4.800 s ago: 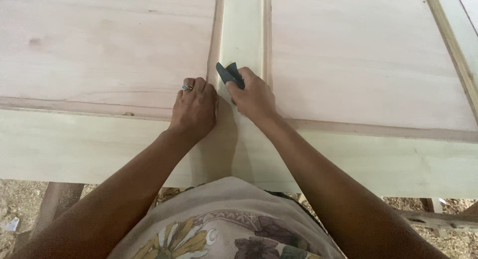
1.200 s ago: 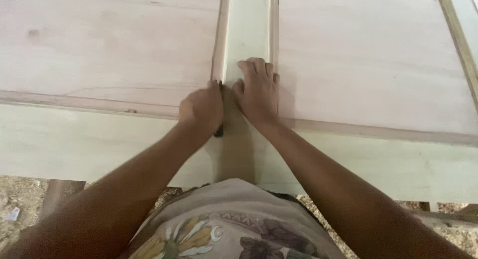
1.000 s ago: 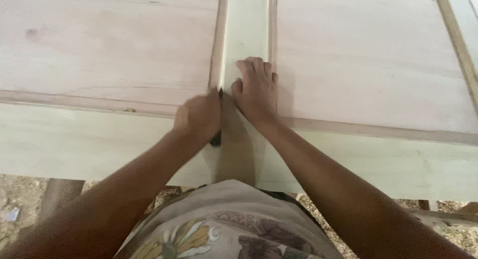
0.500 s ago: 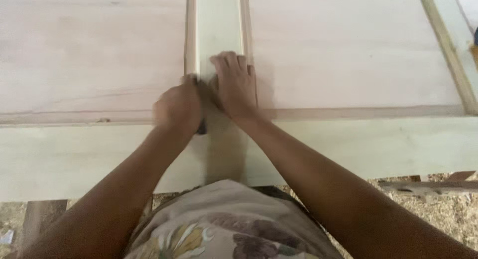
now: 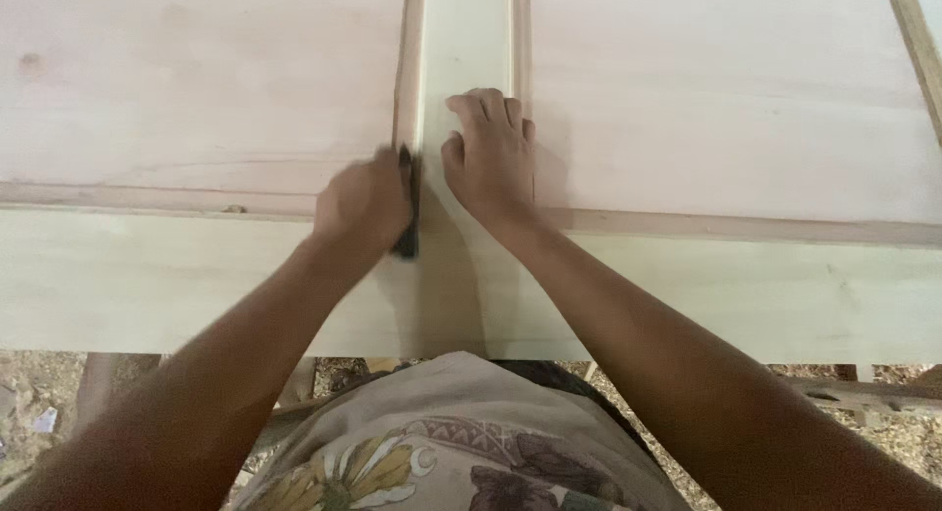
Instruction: The person sands the surface and inner grooves of a wooden door panel using a piece of sandpaper held by hand.
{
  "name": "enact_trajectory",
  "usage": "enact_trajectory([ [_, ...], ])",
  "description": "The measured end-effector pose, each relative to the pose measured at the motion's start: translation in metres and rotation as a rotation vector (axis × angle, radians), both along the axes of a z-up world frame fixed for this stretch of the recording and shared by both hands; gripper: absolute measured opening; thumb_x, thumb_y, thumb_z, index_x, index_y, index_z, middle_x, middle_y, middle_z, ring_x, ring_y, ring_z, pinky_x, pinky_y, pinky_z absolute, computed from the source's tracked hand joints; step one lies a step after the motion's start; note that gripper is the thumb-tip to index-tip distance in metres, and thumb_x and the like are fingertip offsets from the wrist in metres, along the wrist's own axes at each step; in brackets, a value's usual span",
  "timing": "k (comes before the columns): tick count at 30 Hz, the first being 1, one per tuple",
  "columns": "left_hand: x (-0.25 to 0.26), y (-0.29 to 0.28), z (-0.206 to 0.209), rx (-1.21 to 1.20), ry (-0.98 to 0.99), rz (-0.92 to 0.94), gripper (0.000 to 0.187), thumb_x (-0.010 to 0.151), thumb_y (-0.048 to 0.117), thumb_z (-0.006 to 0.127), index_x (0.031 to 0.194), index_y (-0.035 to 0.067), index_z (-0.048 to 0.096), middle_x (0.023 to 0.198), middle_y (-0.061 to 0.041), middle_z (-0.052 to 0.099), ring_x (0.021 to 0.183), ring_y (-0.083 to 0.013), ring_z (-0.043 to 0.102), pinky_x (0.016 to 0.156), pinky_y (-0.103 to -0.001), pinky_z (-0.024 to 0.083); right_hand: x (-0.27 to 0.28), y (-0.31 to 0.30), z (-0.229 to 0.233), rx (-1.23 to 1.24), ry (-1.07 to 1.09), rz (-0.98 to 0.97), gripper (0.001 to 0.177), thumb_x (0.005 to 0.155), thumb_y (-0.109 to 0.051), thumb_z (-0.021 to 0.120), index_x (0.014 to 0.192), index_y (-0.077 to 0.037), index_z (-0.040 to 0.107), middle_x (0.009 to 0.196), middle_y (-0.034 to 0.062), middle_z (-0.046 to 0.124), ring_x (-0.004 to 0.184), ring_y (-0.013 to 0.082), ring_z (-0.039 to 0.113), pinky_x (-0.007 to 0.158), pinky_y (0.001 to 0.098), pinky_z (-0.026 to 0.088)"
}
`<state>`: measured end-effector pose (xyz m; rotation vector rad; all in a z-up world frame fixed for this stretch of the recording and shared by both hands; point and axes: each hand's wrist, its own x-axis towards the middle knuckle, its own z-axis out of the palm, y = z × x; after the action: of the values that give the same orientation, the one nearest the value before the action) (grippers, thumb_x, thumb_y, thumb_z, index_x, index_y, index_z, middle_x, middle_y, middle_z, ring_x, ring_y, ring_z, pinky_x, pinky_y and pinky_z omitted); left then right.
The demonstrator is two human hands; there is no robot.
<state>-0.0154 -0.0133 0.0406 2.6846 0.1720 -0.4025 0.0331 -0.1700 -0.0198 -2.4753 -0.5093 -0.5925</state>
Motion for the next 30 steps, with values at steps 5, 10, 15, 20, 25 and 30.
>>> enact_trajectory([
  [5, -0.016, 0.006, 0.004, 0.093, 0.033, -0.155, 0.036, 0.108, 0.030, 0.038, 0.122, 0.001, 0.054, 0.096, -0.022, 0.073, 0.094, -0.0396, 0.073, 0.081, -0.052, 0.058, 0.000, 0.005, 0.002, -0.039, -0.002, -0.023, 0.033, 0.088, -0.008, 0.063, 0.121, -0.009, 0.062, 0.125, 0.0082, 0.058, 0.115, 0.0301, 0.052, 0.096, 0.0496, 0.040],
  [10, 0.010, 0.003, -0.013, 0.086, -0.205, -0.134, 0.028, 0.104, 0.020, 0.042, 0.114, 0.001, 0.059, 0.096, -0.023, 0.072, 0.095, -0.0417, 0.070, 0.080, -0.054, 0.056, 0.000, 0.003, 0.002, -0.030, -0.010, -0.004, 0.035, 0.088, -0.007, 0.063, 0.123, -0.009, 0.062, 0.126, 0.0075, 0.058, 0.117, 0.0300, 0.053, 0.097, 0.0487, 0.041],
  [15, -0.010, 0.004, -0.013, 0.043, -0.108, -0.170, 0.031, 0.105, 0.023, 0.041, 0.118, -0.001, 0.054, 0.094, -0.025, 0.072, 0.094, -0.0444, 0.070, 0.083, -0.056, 0.054, 0.002, 0.005, 0.003, -0.049, -0.015, -0.023, 0.036, 0.086, -0.006, 0.062, 0.122, -0.008, 0.062, 0.122, 0.0102, 0.057, 0.116, 0.0292, 0.053, 0.098, 0.0490, 0.041],
  [20, 0.014, 0.002, -0.017, 0.013, -0.092, -0.109, 0.032, 0.107, 0.026, 0.038, 0.116, 0.000, 0.054, 0.097, -0.026, 0.071, 0.096, -0.0447, 0.070, 0.083, -0.057, 0.054, 0.003, 0.004, 0.006, 0.003, -0.005, -0.013, 0.033, 0.088, -0.006, 0.064, 0.121, -0.008, 0.065, 0.126, 0.0080, 0.058, 0.118, 0.0296, 0.052, 0.097, 0.0488, 0.040],
  [25, 0.053, -0.004, -0.015, -0.344, 0.087, 0.312, 0.054, 0.115, 0.038, 0.029, 0.109, 0.000, 0.067, 0.100, -0.023, 0.072, 0.095, -0.0407, 0.073, 0.088, -0.051, 0.056, 0.000, 0.001, -0.003, -0.054, 0.004, -0.028, 0.033, 0.089, -0.007, 0.068, 0.122, -0.008, 0.063, 0.126, 0.0078, 0.057, 0.121, 0.0280, 0.052, 0.100, 0.0479, 0.040],
  [30, 0.043, -0.001, -0.007, 0.053, -0.064, -0.120, 0.044, 0.105, 0.026, 0.026, 0.131, -0.003, 0.047, 0.103, -0.025, 0.072, 0.098, -0.0396, 0.073, 0.083, -0.054, 0.058, 0.004, 0.006, 0.012, -0.102, 0.008, -0.048, 0.041, 0.088, -0.008, 0.071, 0.127, -0.012, 0.061, 0.130, 0.0052, 0.055, 0.123, 0.0281, 0.051, 0.102, 0.0460, 0.039],
])
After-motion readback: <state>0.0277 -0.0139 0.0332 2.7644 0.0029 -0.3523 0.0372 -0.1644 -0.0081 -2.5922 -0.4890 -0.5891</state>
